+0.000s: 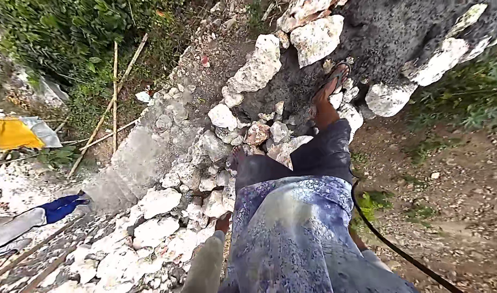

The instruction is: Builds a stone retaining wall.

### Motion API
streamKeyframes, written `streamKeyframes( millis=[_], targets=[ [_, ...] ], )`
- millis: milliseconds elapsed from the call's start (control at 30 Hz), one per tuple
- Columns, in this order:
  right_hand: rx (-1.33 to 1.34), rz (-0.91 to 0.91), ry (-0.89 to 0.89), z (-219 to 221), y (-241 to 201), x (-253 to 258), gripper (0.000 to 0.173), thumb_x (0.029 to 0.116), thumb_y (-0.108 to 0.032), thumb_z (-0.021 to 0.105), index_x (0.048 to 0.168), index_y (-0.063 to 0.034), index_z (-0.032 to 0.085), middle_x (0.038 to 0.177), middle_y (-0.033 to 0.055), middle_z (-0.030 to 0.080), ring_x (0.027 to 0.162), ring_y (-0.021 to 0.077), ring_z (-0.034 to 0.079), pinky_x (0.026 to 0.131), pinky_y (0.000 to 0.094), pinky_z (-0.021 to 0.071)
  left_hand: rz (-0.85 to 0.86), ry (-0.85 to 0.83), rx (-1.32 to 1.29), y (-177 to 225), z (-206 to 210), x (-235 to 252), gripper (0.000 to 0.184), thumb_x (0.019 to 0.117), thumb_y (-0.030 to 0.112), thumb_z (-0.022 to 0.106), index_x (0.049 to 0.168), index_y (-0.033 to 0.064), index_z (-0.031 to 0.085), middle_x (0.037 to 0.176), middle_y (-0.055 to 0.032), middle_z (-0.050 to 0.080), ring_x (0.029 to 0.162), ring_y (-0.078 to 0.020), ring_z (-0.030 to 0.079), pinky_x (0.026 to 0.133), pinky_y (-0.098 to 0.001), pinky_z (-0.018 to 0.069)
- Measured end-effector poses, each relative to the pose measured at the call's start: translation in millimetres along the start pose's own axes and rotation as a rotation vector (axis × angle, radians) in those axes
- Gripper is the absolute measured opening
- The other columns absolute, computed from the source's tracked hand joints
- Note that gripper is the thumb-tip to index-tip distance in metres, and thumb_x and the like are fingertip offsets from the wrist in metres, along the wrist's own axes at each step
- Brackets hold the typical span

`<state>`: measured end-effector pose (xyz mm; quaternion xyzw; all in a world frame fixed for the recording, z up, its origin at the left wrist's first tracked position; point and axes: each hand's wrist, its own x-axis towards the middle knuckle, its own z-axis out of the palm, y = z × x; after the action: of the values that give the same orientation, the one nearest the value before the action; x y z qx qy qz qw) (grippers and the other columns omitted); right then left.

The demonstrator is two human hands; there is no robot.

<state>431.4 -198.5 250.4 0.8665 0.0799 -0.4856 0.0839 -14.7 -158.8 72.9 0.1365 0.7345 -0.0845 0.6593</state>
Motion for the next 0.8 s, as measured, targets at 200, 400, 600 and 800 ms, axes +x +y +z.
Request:
streamKeyframes(
  millis=[200,400,600,800],
  targets=[
    [-0.084,-0.036,0.19,-80,-14,46,0.046,0.1086,-0.027,0.052,0.141,0.0062,0.053,0.134,0.0307,0.061,0.122,0.0421,0.062,0.106,0.0579,0.0469,-0.001,-0.017,-0.102,-11,19,25,0.045,0.1083,0.03,0.053,0.139,-0.003,0.057,0.138,-0.0253,0.061,0.129,-0.0359,0.059,0.111,-0.0511,0.0445],
    [-0.163,-0.306,0.423,-160,-150,75,0.056,0.1071,-0.039,0.054,0.144,0.003,0.052,0.136,0.026,0.062,0.123,0.037,0.063,0.108,0.0531,0.0463,-0.007,0.053,-0.397,41,18,64,0.043,0.1086,0.026,0.052,0.143,0.0001,0.054,0.14,-0.0241,0.058,0.121,-0.0363,0.063,0.098,-0.0527,0.0518],
    [-0.236,-0.631,0.319,-129,-310,134,0.047,0.108,-0.034,0.053,0.14,0.0002,0.056,0.124,0.0284,0.066,0.111,0.0425,0.066,0.1,0.0606,0.0478,0.13,0.178,-0.043,97,44,108,0.053,0.1049,0.037,0.058,0.142,0.0001,0.055,0.142,-0.0218,0.059,0.135,-0.0331,0.055,0.116,-0.0502,0.04],
    [-0.662,-0.643,-0.105,12,-402,293,0.056,0.0948,-0.035,0.074,0.142,-0.0077,0.059,0.129,0.0217,0.067,0.123,0.0377,0.063,0.109,0.0599,0.0457,0.121,0.271,0.334,140,83,172,0.094,0.085,0.065,0.071,0.153,0.0062,0.044,0.153,-0.0217,0.048,0.142,-0.0365,0.047,0.115,-0.0578,0.0387]
  ],
)
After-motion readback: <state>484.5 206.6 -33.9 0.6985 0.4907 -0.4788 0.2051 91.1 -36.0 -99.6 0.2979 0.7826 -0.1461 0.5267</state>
